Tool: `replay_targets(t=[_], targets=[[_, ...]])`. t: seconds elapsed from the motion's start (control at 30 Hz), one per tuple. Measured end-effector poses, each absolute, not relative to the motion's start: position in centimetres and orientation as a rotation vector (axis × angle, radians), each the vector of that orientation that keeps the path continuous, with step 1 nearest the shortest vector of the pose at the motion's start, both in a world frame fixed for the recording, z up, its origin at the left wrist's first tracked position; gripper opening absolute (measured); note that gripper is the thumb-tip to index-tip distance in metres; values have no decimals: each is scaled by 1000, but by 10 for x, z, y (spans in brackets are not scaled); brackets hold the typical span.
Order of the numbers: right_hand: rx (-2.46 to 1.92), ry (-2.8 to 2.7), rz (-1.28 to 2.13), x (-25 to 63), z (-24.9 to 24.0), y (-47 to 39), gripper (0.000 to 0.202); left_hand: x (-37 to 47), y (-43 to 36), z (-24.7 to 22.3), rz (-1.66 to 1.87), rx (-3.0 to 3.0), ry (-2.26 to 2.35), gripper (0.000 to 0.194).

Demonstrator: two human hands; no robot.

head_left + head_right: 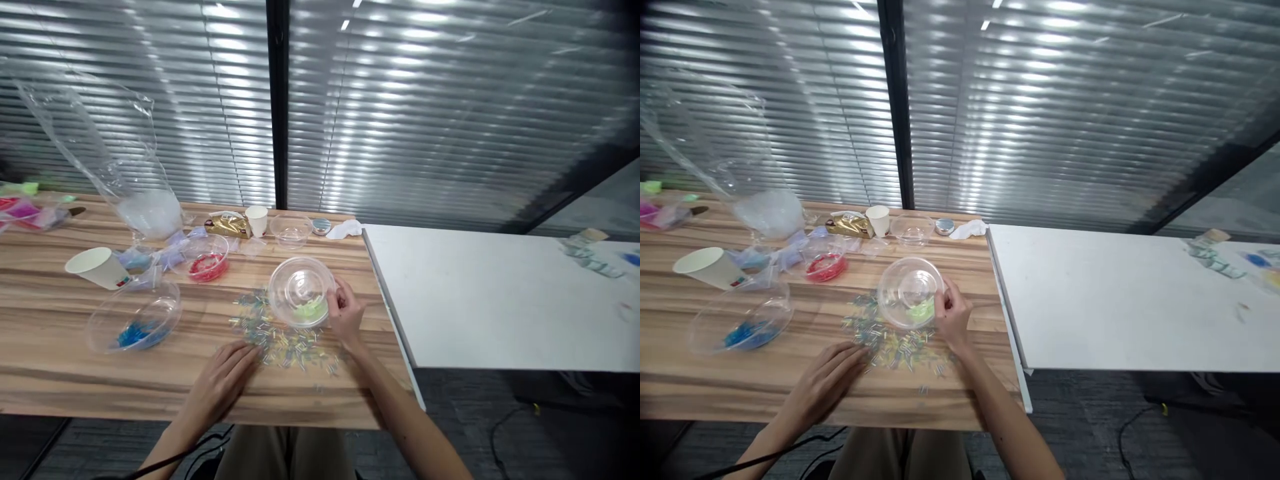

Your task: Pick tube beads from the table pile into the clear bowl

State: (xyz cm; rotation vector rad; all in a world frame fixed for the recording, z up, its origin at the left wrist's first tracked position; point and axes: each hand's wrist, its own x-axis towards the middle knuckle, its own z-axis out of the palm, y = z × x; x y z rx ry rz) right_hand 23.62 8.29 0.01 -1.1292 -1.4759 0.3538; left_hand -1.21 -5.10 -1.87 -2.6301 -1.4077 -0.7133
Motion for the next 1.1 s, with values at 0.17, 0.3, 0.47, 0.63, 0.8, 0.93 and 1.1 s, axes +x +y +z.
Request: replay_targets(t=[0.17, 0.3, 0.47, 0.63, 0.8, 0.93, 1.1], targets=[[-1139, -1466, 388, 234, -4, 82, 28, -13, -53, -14, -711, -2609, -1373, 30], [-1112, -1493, 420, 232, -5, 81, 28, -17, -56, -18, -674, -2634, -1357, 32], [-1084, -1516, 480, 229, -5, 78, 30, -18, -54, -19, -664, -2574, -1386, 34], [-1104, -1555, 505, 228, -10, 80, 31, -13, -49, -14, -722, -2495, -1381, 31], [-1132, -1577, 498, 231, -15, 83, 32, -15, -57, -20, -760, -2473, -1472, 38], [-1140, -1573, 465, 236, -16, 85, 34, -19, -66, -25, -777, -2472, -1541, 39], [-1157, -1535, 356, 241, -11, 84, 33, -20, -77, -20, -953, -2416, -1706, 32]])
